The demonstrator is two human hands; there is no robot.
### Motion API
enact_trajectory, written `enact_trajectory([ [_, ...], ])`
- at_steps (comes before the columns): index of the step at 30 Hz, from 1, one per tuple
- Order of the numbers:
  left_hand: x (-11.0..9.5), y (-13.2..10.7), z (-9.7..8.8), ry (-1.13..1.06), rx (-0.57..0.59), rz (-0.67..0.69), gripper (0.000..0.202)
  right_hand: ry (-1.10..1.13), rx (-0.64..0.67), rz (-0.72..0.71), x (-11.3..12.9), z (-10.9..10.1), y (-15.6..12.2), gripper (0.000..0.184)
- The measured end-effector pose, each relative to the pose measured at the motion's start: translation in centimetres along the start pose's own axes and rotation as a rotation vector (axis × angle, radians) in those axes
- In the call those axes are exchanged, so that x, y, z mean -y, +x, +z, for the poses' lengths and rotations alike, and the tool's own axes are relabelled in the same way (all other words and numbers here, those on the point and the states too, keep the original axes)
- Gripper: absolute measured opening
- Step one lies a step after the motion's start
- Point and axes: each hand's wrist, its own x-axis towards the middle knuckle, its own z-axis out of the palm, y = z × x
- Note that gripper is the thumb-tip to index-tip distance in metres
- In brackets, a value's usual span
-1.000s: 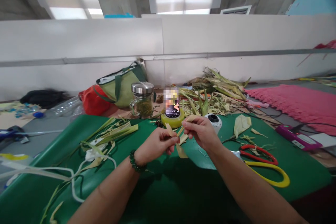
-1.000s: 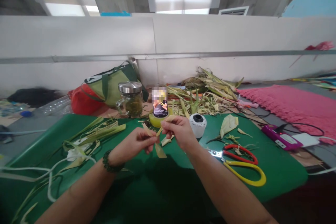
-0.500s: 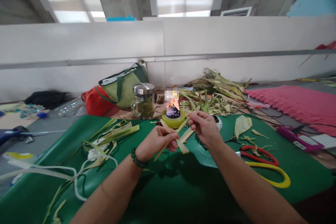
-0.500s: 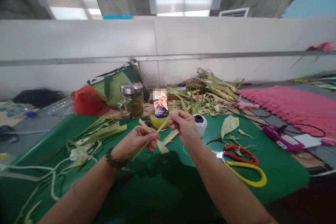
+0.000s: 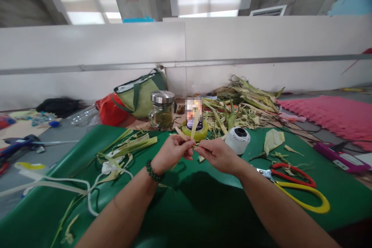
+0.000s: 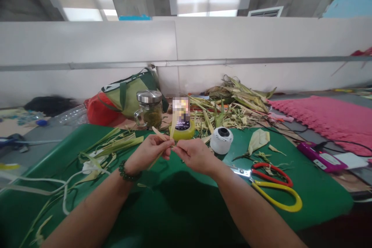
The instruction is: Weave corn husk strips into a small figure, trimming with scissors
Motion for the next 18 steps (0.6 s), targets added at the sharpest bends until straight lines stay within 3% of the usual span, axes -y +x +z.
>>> enact_trajectory([
  [5, -0.4, -0.1, -0.3, 0.02, -0.018, 0.016, 0.037, -0.01, 0.008, 0.009, -0.1, 0.0, -0.1, 0.037],
  [10, -0.5, -0.1, -0.4, -0.092, -0.047, -0.036, 0.033, 0.056, 0.025, 0.09, -0.7, -0.3, 0.3, 0.039],
  [12, -0.4, -0.1, -0.4, -0.084, -0.085, -0.024, 0.031, 0.017, -0.107, 0.093, -0.7, -0.6, 0.3, 0.035],
  [15, 0.2, 0.0, 0.0, 0.02, -0.121, 0.005, 0.027, -0.057, -0.443, 0.013, -0.2, -0.7, 0.0, 0.024],
  [16, 0.4, 0.0, 0.3, 0.07, -0.105, 0.013, 0.026, -0.058, -0.5, -0.027, 0.1, -0.6, 0.0, 0.021],
  [18, 1.1, -0.1, 1.0, 0.182, -0.044, 0.065, 0.024, -0.036, -0.463, -0.068, 0.7, 0.0, -0.1, 0.018],
])
